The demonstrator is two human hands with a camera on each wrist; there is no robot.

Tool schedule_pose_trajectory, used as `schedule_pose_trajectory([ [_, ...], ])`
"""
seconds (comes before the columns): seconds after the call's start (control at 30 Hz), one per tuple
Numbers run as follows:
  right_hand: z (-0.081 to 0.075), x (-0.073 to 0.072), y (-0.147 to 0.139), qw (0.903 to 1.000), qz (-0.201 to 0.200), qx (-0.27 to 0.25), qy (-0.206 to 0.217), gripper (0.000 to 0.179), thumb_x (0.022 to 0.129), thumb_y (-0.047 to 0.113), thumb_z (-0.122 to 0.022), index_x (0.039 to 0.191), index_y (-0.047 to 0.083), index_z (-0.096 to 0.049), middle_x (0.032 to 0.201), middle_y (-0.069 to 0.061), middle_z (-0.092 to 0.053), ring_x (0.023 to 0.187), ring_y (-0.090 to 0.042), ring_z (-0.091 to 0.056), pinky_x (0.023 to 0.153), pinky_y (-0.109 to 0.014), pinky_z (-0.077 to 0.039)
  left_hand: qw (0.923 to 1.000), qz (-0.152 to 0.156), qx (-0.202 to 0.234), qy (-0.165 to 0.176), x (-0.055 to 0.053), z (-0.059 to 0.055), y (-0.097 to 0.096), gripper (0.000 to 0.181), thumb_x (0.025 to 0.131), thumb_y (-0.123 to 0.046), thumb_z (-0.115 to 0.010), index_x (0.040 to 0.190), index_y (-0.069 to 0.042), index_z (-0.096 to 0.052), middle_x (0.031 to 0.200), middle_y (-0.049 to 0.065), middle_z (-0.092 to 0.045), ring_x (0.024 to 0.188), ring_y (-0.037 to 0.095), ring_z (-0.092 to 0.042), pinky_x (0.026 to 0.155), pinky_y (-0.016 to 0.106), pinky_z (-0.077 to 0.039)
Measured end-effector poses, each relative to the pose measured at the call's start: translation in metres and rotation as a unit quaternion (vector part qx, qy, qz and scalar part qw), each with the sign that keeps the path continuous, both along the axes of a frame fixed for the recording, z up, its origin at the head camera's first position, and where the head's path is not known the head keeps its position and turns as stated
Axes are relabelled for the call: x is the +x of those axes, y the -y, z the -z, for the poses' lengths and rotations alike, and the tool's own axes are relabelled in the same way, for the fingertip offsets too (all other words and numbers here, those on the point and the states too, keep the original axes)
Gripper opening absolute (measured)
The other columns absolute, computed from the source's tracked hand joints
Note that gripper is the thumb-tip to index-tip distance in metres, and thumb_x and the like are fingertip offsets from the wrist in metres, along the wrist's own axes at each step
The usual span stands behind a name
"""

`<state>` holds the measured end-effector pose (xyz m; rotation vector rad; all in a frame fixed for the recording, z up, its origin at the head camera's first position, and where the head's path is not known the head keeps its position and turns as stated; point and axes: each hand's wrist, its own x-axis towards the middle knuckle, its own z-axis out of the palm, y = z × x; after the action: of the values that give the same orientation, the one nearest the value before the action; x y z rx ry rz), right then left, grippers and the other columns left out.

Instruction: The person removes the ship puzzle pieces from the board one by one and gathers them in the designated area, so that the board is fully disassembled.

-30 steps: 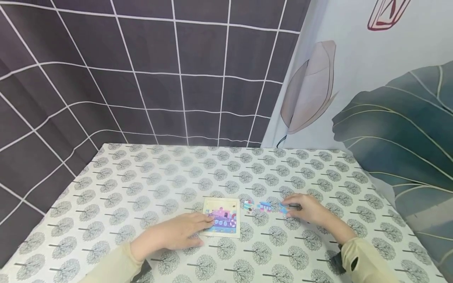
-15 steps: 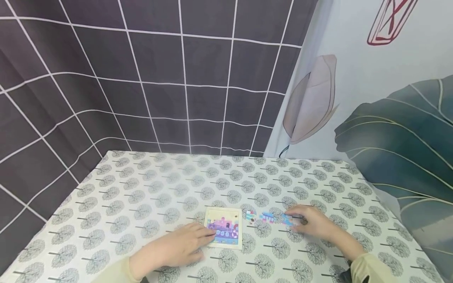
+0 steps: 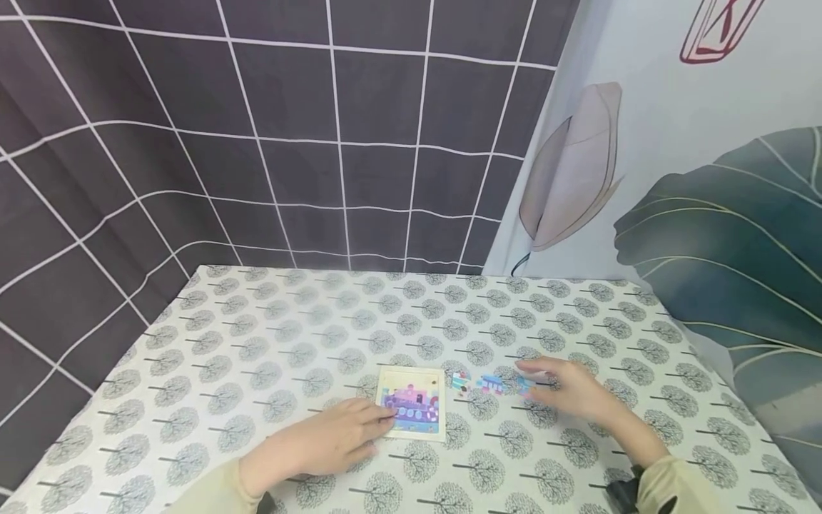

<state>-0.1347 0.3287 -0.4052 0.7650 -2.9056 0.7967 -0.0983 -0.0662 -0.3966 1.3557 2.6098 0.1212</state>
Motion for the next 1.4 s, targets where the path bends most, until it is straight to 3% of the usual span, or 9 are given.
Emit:
schedule_pose_trajectory([
  [0.13, -0.001, -0.001, 0.018, 0.9996, -0.014, -0.024, 0.006, 0.048, 0.08, 0.028, -0.072, 0.122, 0.008, -0.06, 0.113, -0.003, -0.067, 0.099, -0.01, -0.062, 0.082, -0.033, -0.054, 0.9994, -0.008, 0.001, 0.033, -0.002, 0.001, 0.002, 0.048, 0.096, -0.032, -0.045, 0.141, -0.014, -0.041, 0.148, -0.003, -0.034, 0.135, 0.022, -0.035, 0.112, 0.039, -0.03],
  [0.27, 0.0, -0.004, 0.035, 0.9992, -0.013, -0.036, 0.011, 0.048, 0.081, 0.029, -0.071, 0.123, 0.009, -0.06, 0.115, -0.002, -0.066, 0.102, -0.013, -0.061, 0.085, -0.033, -0.053, 0.9986, -0.009, 0.003, 0.053, -0.004, 0.003, 0.005, 0.049, 0.096, -0.033, -0.045, 0.142, -0.016, -0.04, 0.149, -0.004, -0.032, 0.135, 0.023, -0.035, 0.111, 0.04, -0.031],
  [0.4, 0.001, -0.011, 0.052, 0.9978, -0.022, -0.057, 0.023, 0.048, 0.081, 0.028, -0.071, 0.124, 0.009, -0.059, 0.118, -0.002, -0.065, 0.106, -0.019, -0.06, 0.088, -0.037, -0.052, 0.9983, -0.011, 0.001, 0.058, -0.004, 0.002, 0.006, 0.049, 0.096, -0.034, -0.045, 0.142, -0.016, -0.04, 0.149, -0.005, -0.032, 0.135, 0.021, -0.035, 0.111, 0.039, -0.031],
  [0.6, 0.002, -0.021, 0.081, 0.9943, -0.033, -0.067, 0.075, 0.054, 0.082, 0.038, -0.068, 0.129, 0.015, -0.056, 0.124, 0.001, -0.062, 0.114, -0.029, -0.056, 0.094, -0.052, -0.046, 0.9978, -0.015, -0.001, 0.065, -0.002, -0.002, 0.007, 0.05, 0.095, -0.035, -0.046, 0.141, -0.016, -0.04, 0.149, -0.005, -0.032, 0.135, 0.022, -0.034, 0.111, 0.039, -0.031],
  [0.8, 0.004, -0.032, 0.108, 0.9901, -0.091, -0.074, 0.078, 0.053, 0.082, 0.032, -0.069, 0.127, 0.006, -0.056, 0.12, -0.006, -0.063, 0.112, -0.026, -0.058, 0.096, -0.047, -0.046, 0.9973, -0.023, -0.002, 0.07, -0.002, -0.006, 0.003, 0.053, 0.094, -0.039, -0.047, 0.141, -0.015, -0.041, 0.149, -0.004, -0.033, 0.135, 0.022, -0.035, 0.111, 0.039, -0.031],
  [1.03, 0.009, -0.034, 0.134, 0.9881, -0.128, -0.05, 0.07, 0.05, 0.082, 0.026, -0.07, 0.124, 0.003, -0.057, 0.123, -0.009, -0.062, 0.111, -0.026, -0.059, 0.096, -0.044, -0.047, 0.9974, -0.019, -0.006, 0.069, -0.004, -0.006, 0.001, 0.053, 0.094, -0.04, -0.048, 0.141, -0.015, -0.041, 0.149, -0.004, -0.033, 0.135, 0.021, -0.034, 0.11, 0.039, -0.032],
  [1.17, 0.01, -0.033, 0.144, 0.9875, -0.127, -0.026, 0.09, 0.047, 0.082, 0.023, -0.069, 0.124, 0.005, -0.059, 0.122, -0.007, -0.062, 0.108, -0.024, -0.06, 0.093, -0.04, -0.05, 0.9984, -0.011, -0.005, 0.056, -0.004, -0.003, 0.001, 0.054, 0.094, -0.04, -0.047, 0.141, -0.015, -0.041, 0.149, -0.003, -0.033, 0.134, 0.021, -0.036, 0.11, 0.039, -0.034],
  [1.4, 0.012, -0.032, 0.17, 0.9814, -0.164, 0.017, 0.098, 0.043, 0.083, 0.021, -0.067, 0.123, 0.006, -0.06, 0.122, -0.006, -0.062, 0.106, -0.02, -0.06, 0.093, -0.036, -0.05, 0.9993, -0.01, -0.013, 0.033, -0.002, -0.003, 0.001, 0.054, 0.093, -0.041, -0.048, 0.139, -0.014, -0.044, 0.147, -0.002, -0.037, 0.132, 0.021, -0.038, 0.109, 0.038, -0.035],
])
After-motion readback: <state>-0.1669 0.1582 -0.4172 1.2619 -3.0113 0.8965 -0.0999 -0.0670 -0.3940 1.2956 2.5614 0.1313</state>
